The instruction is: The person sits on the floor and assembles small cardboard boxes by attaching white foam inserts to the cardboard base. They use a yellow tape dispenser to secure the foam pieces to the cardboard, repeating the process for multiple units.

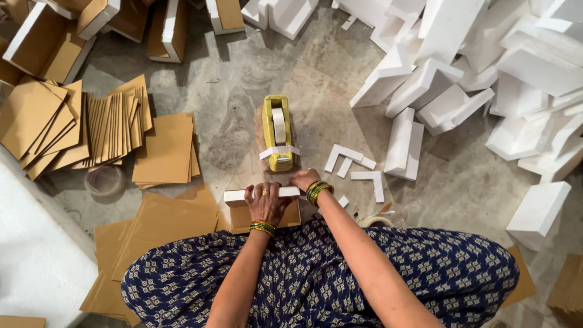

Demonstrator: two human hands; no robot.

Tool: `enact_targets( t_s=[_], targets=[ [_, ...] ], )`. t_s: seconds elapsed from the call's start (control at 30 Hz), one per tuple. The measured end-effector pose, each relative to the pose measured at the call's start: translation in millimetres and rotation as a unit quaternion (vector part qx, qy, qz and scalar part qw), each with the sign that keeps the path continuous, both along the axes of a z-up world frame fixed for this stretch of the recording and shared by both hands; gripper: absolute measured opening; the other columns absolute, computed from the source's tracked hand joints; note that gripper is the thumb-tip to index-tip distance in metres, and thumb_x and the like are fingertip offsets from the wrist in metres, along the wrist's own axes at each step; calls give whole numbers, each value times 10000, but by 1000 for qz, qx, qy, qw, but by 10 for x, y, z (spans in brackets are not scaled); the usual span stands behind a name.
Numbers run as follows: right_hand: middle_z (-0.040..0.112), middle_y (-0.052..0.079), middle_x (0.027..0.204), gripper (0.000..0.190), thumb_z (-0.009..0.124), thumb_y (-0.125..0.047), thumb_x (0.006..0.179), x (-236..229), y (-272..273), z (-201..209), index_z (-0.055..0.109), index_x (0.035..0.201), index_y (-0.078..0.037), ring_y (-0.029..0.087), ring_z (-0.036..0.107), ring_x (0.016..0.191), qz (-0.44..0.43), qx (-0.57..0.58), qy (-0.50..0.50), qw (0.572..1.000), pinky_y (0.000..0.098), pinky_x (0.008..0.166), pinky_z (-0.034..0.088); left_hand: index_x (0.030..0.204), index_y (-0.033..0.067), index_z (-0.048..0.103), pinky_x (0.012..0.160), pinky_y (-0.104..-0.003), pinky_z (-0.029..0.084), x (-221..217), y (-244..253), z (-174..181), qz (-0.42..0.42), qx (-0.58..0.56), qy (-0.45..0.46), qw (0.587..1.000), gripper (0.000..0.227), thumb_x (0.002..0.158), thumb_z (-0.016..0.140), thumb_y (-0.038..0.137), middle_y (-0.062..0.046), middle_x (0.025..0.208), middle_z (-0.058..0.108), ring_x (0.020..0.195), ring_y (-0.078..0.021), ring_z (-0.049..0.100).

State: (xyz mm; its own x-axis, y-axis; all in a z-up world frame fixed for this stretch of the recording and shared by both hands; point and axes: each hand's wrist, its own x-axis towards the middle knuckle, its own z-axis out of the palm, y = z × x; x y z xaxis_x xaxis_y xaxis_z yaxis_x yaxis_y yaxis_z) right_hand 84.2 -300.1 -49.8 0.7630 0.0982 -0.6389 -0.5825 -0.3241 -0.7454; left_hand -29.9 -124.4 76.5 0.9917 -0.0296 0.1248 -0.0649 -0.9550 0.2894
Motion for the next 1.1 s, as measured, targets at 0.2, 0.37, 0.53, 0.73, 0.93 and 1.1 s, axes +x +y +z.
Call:
enact_targets(
  t_s=[0.2, 0.37, 0.53, 0.73, 0.93, 1.1],
  targets=[
    [771, 128, 1066, 312, 760, -233, 871, 59, 11, -147, 766, 1117, -40, 205, 745, 847, 70, -155, 22, 985, 335, 784, 625, 1183, 168, 633, 1090, -515, 232, 56, 28, -29, 3, 9, 55, 998, 650, 775, 742, 663, -51, 1087, 642, 1132, -234, 554],
    [770, 126, 1085, 410, 624, 22, 804, -427, -116, 113, 743, 1187, -60, 249, 735, 977, 151, -119, -229, 954, 364, 870, 592, 1201, 155, 621, 1090, -519, 236, 49, -43, -103, 18, -23, 19, 999, 638, 762, 758, 598, -51, 1112, 649, 1148, -245, 551],
    [772, 97, 1032, 415, 831, -15, 714, -701, -512, 627, 699, 1102, -85, 214, 743, 961, 74, -65, -265, 959, 331, 864, 600, 1232, 129, 618, 1055, -520, 283, 83, -514, -258, -13, -14, -12, 1000, 568, 709, 750, 307, -108, 1154, 658, 1180, -263, 561],
    [771, 107, 1057, 394, 812, -54, 735, -651, -1034, 803, 728, 1114, -120, 267, 746, 997, 86, -220, -295, 926, 358, 888, 589, 1126, 83, 649, 940, -480, 482, 238, -196, -370, -73, -49, 4, 996, 322, 815, 697, 152, -132, 1128, 670, 1138, -335, 596],
    [724, 93, 1230, 283, 533, -123, 1019, -54, -900, 941, 763, 1169, -188, 246, 707, 1107, 330, -356, -134, 864, 378, 1005, 520, 1088, 117, 665, 902, -419, 528, 170, 243, -186, -65, -139, -2, 988, 315, 789, 706, 28, -95, 1100, 677, 1081, -311, 616],
    [791, 82, 1037, 315, 617, -307, 966, 594, -301, 1024, 760, 1115, -69, 138, 716, 939, 125, -48, -323, 937, 296, 839, 548, 1058, 149, 704, 906, -441, 512, 177, 209, -84, -69, -189, 6, 980, 389, 692, 754, 28, -96, 1059, 679, 1071, -328, 607]
  ],
)
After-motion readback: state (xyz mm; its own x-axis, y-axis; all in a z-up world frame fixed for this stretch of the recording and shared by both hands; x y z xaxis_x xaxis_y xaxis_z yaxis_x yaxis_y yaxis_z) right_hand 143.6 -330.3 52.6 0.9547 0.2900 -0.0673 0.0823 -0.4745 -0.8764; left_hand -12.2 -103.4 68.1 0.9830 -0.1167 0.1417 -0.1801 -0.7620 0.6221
